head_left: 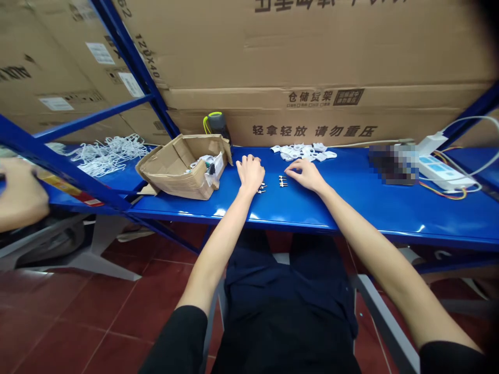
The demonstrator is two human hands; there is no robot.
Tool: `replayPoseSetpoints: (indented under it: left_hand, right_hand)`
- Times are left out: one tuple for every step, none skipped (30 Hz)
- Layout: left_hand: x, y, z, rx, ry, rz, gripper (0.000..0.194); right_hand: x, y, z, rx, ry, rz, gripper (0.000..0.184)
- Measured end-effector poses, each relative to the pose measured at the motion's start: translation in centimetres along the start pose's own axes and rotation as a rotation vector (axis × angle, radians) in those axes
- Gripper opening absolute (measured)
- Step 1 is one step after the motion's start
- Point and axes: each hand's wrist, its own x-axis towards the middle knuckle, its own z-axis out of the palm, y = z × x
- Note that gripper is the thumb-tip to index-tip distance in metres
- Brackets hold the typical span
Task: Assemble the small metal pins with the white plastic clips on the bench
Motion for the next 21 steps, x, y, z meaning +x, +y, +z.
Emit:
replayPoseSetpoints:
  left_hand:
    - [0.0, 0.0, -0.1, 0.017, -0.015, -0.012, 0.039]
    - [0.0, 0.0, -0.1, 0.031, -0.036, -0.02, 0.039]
    - [0.0, 0.0, -0.2, 0.043, -0.06, -0.021, 0.039]
    - [0.0, 0.1, -0.2, 0.051, -0.083, -0.015, 0.041]
    - [0.0, 0.1, -0.2, 0.058, -0.104, -0.006, 0.043]
    - [0.0, 0.1, -0.2, 0.061, -0.119, 0.006, 0.044]
    - [0.0, 0.2, -0.2, 0.061, -0.129, 0.016, 0.045]
    - [0.0, 0.2, -0.2, 0.056, -0.135, 0.023, 0.046]
    - [0.0, 0.2, -0.2, 0.049, -0.139, 0.027, 0.046]
    - [0.1, 0.2, -0.2, 0.04, -0.142, 0.03, 0.046]
    - [0.1, 0.2, -0.2, 0.03, -0.143, 0.031, 0.046]
    - [0.1, 0.2, -0.1, 0.018, -0.14, 0.033, 0.046]
    - [0.1, 0.2, -0.1, 0.004, -0.134, 0.037, 0.046]
    - [0.1, 0.2, 0.0, -0.012, -0.123, 0.043, 0.046]
    - [0.0, 0.2, 0.1, -0.029, -0.107, 0.052, 0.046]
    - [0.0, 0.2, 0.3, -0.043, -0.092, 0.061, 0.047]
    - [-0.1, 0.3, 0.4, -0.052, -0.081, 0.071, 0.047]
    - [-0.1, 0.3, 0.6, -0.052, -0.084, 0.078, 0.047]
    - [-0.2, 0.3, 0.7, -0.046, -0.104, 0.086, 0.047]
    - [-0.2, 0.3, 0.8, -0.035, -0.142, 0.094, 0.049]
    - [-0.3, 0.3, 0.9, -0.024, -0.191, 0.102, 0.051]
  right_hand:
    - [0.0, 0.2, -0.1, -0.016, 0.017, 0.024, 0.03]
    - [0.1, 0.4, -0.2, -0.034, 0.03, 0.045, 0.031]
    - [0.0, 0.6, -0.4, -0.05, 0.036, 0.057, 0.032]
    - [0.0, 0.7, -0.5, -0.057, 0.035, 0.057, 0.032]
    - [-0.1, 0.7, -0.6, -0.056, 0.024, 0.045, 0.032]
    - [-0.1, 0.7, -0.7, -0.048, 0.006, 0.025, 0.033]
    - [-0.2, 0.6, -0.7, -0.04, -0.016, 0.002, 0.033]
    - [-0.3, 0.5, -0.7, -0.034, -0.035, -0.018, 0.034]
    - [-0.4, 0.4, -0.6, -0.034, -0.048, -0.034, 0.036]
    - [-0.4, 0.2, -0.6, -0.04, -0.052, -0.045, 0.037]
    - [-0.4, 0.1, -0.6, -0.05, -0.045, -0.052, 0.04]
    - [-0.5, 0.1, -0.6, -0.064, -0.028, -0.054, 0.042]
    - [-0.5, 0.0, -0.7, -0.082, -0.006, -0.05, 0.045]
    - [-0.6, 0.0, -0.7, -0.106, 0.018, -0.037, 0.047]
    - [-0.6, -0.1, -0.8, -0.137, 0.036, -0.017, 0.05]
    - [-0.7, -0.1, -0.8, -0.173, 0.044, 0.009, 0.053]
    - [-0.9, -0.1, -0.8, -0.211, 0.038, 0.035, 0.056]
    - [-1.0, -0.1, -0.7, -0.248, 0.019, 0.059, 0.059]
    - [-1.1, -0.1, -0.6, -0.28, -0.012, 0.078, 0.062]
    - [-1.2, -0.1, -0.4, -0.305, -0.053, 0.092, 0.064]
    - [-1.3, -0.1, -0.1, -0.321, -0.1, 0.11, 0.067]
